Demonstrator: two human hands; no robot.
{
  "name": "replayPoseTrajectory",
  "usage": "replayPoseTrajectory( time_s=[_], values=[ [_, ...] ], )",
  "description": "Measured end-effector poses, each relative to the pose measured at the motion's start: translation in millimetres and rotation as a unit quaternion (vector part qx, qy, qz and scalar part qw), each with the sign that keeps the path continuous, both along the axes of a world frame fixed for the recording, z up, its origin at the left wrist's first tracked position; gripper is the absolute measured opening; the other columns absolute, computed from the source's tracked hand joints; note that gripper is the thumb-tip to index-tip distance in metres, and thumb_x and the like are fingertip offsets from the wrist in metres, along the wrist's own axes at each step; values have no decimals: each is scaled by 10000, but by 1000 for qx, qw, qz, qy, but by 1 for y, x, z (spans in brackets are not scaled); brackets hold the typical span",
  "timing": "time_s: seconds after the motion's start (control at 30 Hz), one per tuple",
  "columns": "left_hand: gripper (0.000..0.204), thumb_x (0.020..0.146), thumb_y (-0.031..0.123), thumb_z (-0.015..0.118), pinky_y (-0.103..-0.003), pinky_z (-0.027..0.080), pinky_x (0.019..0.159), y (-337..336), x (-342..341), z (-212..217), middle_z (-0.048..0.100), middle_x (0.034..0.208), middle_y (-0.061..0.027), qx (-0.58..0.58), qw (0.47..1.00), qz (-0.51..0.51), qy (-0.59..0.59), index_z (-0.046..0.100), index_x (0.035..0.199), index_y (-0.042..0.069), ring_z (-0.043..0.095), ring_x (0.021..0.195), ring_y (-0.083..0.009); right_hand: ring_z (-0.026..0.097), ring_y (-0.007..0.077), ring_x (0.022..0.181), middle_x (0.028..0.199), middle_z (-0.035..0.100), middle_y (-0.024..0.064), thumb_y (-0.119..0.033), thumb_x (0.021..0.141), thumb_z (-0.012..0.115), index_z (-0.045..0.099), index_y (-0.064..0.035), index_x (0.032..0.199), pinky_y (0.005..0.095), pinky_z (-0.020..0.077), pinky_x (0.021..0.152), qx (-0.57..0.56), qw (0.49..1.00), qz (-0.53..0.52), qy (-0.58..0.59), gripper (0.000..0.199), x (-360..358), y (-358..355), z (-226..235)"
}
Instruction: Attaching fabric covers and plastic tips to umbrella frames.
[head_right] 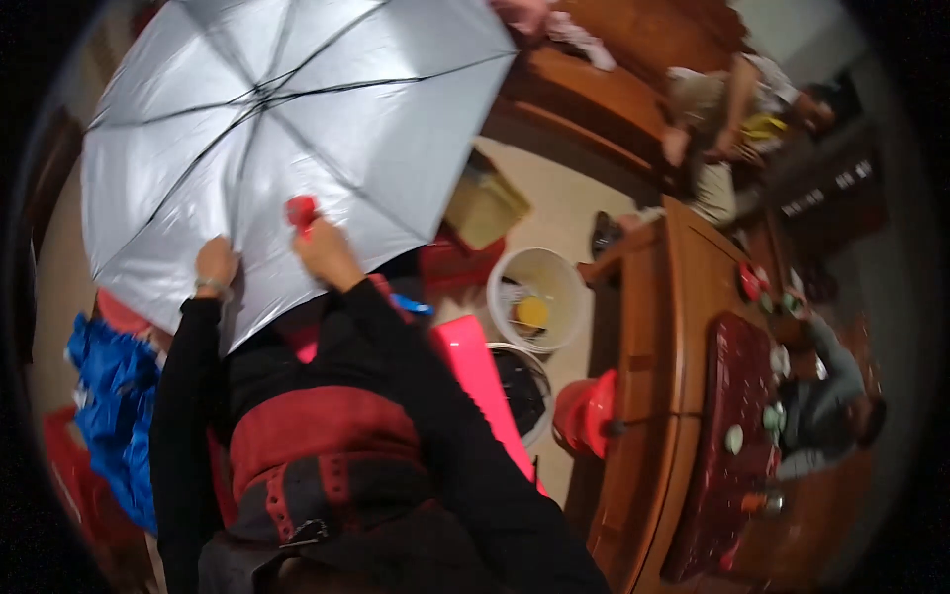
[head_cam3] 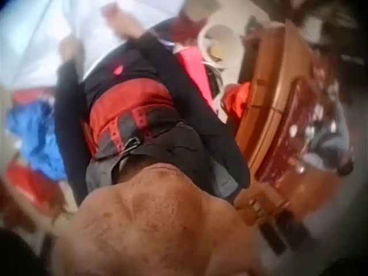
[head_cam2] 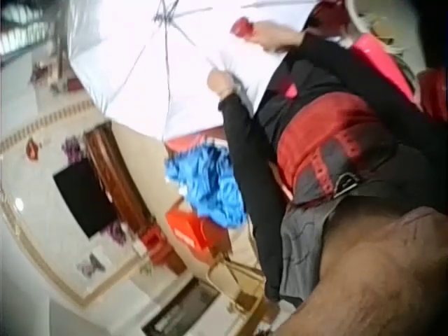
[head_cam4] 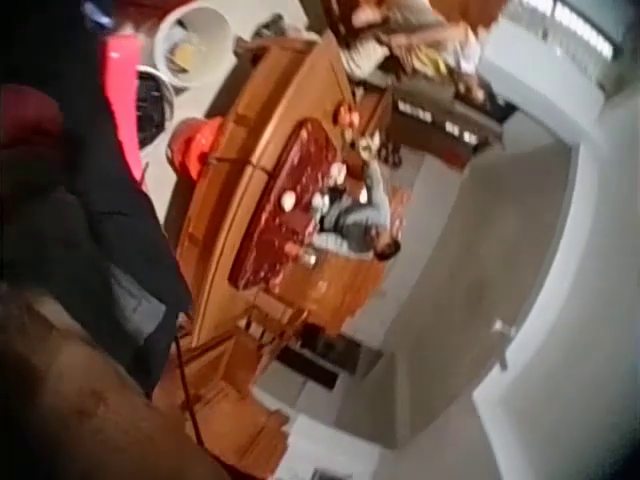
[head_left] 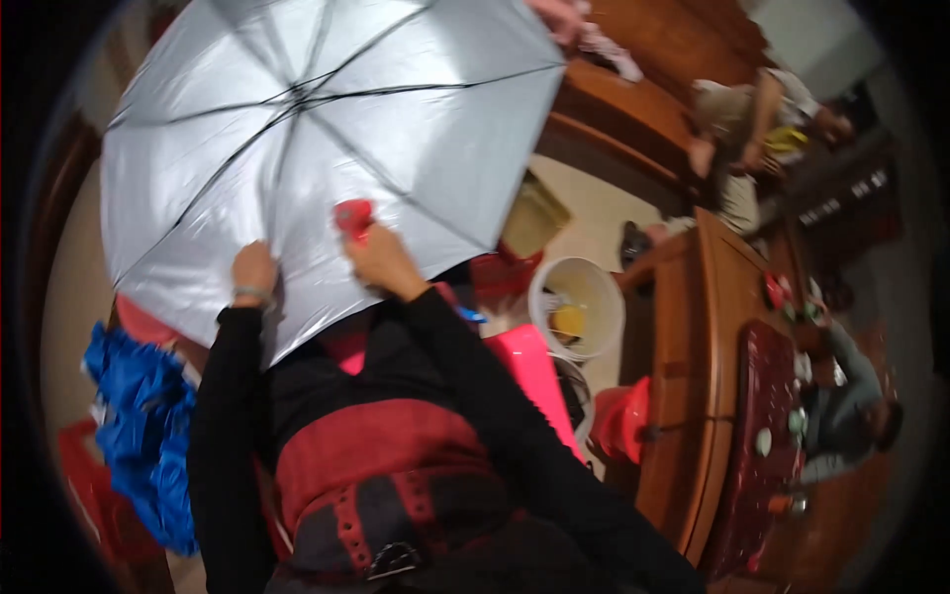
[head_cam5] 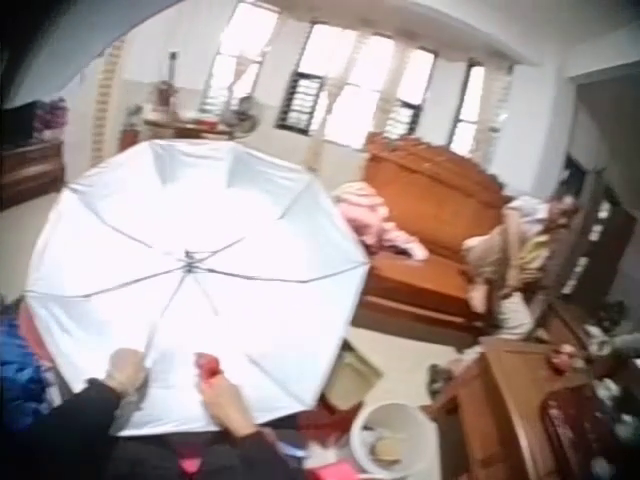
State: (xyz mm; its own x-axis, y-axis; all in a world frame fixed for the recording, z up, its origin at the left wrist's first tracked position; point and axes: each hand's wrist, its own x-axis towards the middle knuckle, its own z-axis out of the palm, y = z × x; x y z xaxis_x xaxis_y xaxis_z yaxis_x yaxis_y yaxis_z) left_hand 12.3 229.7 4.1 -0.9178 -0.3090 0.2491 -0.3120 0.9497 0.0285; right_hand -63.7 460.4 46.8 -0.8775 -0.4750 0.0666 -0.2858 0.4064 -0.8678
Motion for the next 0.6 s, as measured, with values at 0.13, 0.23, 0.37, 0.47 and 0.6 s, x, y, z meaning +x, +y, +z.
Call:
replayPoseTrajectory(
  time_s=[0.13,0.23,0.37,0.47,0.6],
  values=[
    [77,705,108,525,-448,442,624,18,-20,-2,563,710,-171,37,999,17,14,545,716,34,551,705,-350,584,332,623,710,580,224,-309,738,551,539,42,791,389,459,568,-8,998,-57,-39,355,-2,4,3],
    [89,706,118,533,-455,427,614,22,-21,-11,551,697,-171,29,999,-8,26,538,719,30,538,696,-354,573,261,533,639,565,158,-281,755,551,531,28,772,359,449,509,-83,985,-38,-147,309,6,2,5],
    [162,775,163,445,-464,392,608,19,-6,-29,539,707,-177,76,995,-40,47,527,737,30,515,675,-358,526,140,479,573,496,35,-259,813,528,503,-40,768,285,414,432,-272,915,60,-291,225,22,-13,-10],
    [186,802,151,410,-459,407,608,58,-23,-30,539,705,-184,127,989,-30,69,519,725,21,522,679,-364,544,132,539,616,507,30,-301,829,527,475,-89,790,277,447,460,-279,893,116,-335,222,17,9,-16],
    [130,729,117,501,-471,438,647,71,-17,-17,571,720,-234,214,968,41,126,517,723,-12,561,721,-401,556,213,525,662,529,121,-57,729,473,443,-13,878,335,478,455,-243,847,36,-470,159,23,-6,1]
  ],
)
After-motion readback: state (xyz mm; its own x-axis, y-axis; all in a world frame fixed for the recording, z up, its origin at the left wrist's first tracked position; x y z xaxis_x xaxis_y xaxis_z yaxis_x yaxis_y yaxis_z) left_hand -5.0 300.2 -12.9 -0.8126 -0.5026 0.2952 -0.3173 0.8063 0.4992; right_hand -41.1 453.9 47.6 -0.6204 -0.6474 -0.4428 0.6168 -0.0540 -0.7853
